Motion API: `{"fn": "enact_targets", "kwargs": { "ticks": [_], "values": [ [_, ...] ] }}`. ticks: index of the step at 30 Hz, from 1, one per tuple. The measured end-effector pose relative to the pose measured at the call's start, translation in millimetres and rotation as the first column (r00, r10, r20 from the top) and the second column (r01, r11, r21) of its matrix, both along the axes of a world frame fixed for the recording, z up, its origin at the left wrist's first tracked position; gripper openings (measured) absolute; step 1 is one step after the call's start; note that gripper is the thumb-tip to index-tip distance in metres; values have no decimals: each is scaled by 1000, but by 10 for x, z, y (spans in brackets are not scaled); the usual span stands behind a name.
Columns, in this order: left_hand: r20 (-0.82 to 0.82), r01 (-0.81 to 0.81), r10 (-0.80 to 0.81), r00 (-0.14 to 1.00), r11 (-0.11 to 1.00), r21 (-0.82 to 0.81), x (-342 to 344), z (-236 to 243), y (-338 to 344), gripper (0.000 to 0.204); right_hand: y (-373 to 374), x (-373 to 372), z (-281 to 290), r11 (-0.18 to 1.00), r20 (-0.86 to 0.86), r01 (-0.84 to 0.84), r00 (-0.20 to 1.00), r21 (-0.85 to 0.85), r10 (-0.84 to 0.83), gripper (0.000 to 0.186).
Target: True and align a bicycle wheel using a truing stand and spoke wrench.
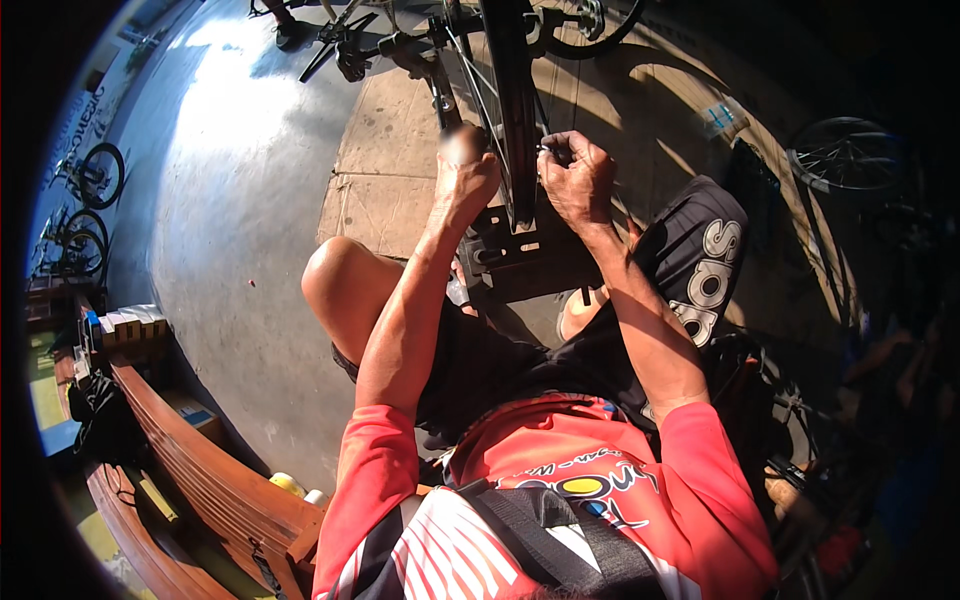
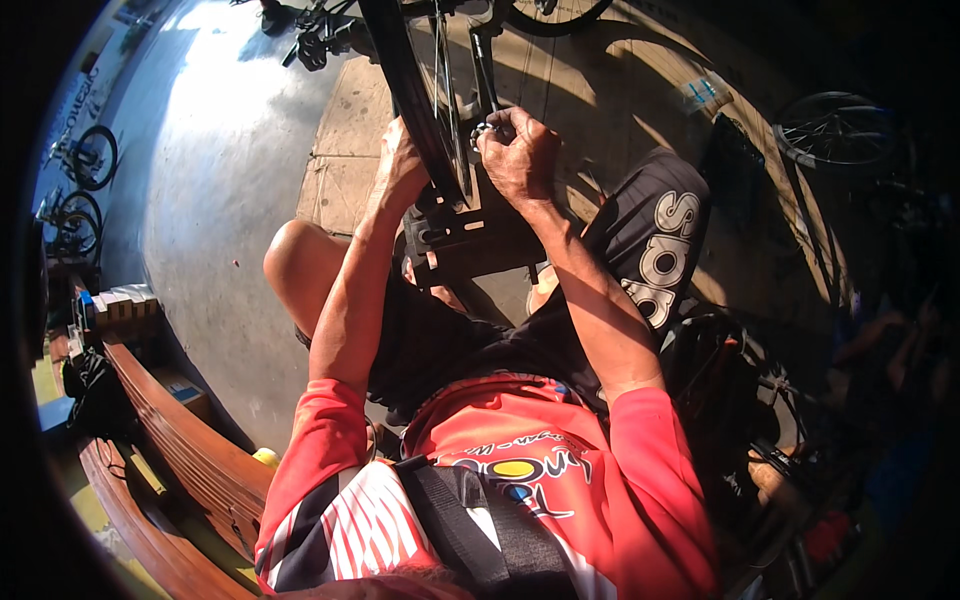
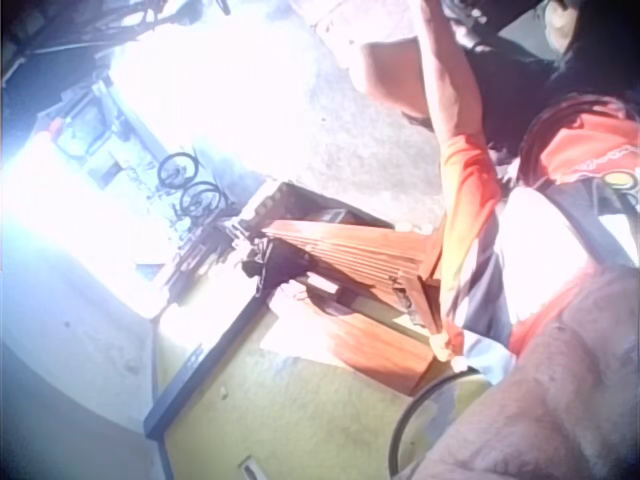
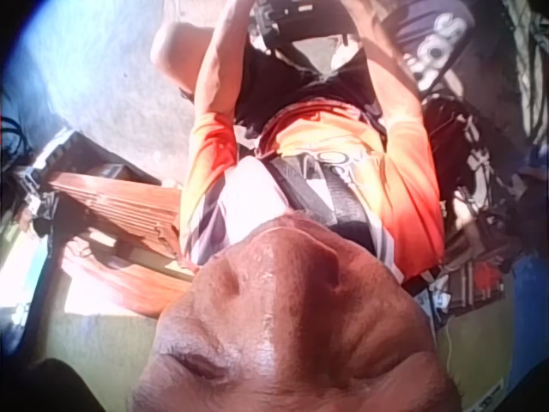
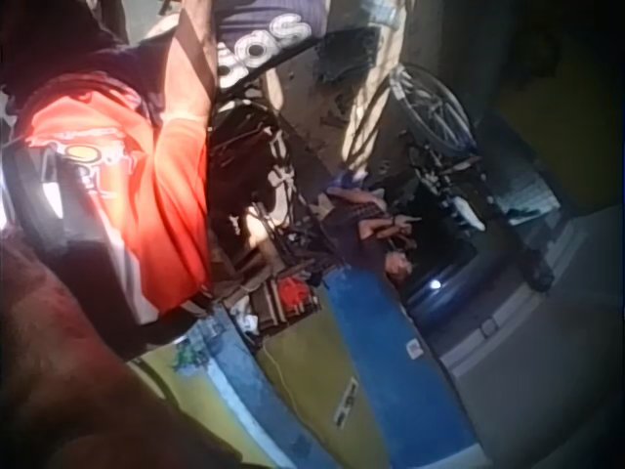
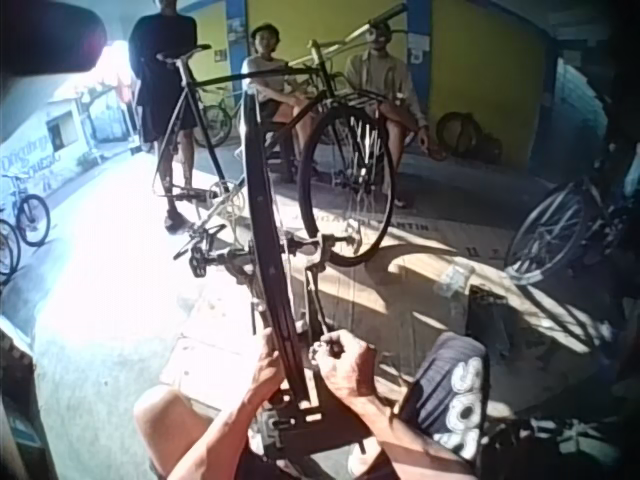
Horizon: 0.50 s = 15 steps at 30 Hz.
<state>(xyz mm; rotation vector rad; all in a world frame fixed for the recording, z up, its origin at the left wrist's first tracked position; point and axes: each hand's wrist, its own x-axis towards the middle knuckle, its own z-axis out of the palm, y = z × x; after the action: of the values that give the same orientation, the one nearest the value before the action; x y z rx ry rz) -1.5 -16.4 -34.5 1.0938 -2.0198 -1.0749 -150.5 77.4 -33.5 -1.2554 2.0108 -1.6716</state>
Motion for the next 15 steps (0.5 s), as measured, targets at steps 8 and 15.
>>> {"fn": "enact_targets", "kwargs": {
  "ticks": [8,15],
  "values": [
    [54,7,-9,998,1000,24,-9,-7,-13,26,2,-13,-7,1000,-21,-3,1000,-18,2,12],
    [46,5,-6,999,1000,8,-2,56,-7,20,-11,0,-46,999,-1,27,1000,-20,-27,10]
  ]
}}
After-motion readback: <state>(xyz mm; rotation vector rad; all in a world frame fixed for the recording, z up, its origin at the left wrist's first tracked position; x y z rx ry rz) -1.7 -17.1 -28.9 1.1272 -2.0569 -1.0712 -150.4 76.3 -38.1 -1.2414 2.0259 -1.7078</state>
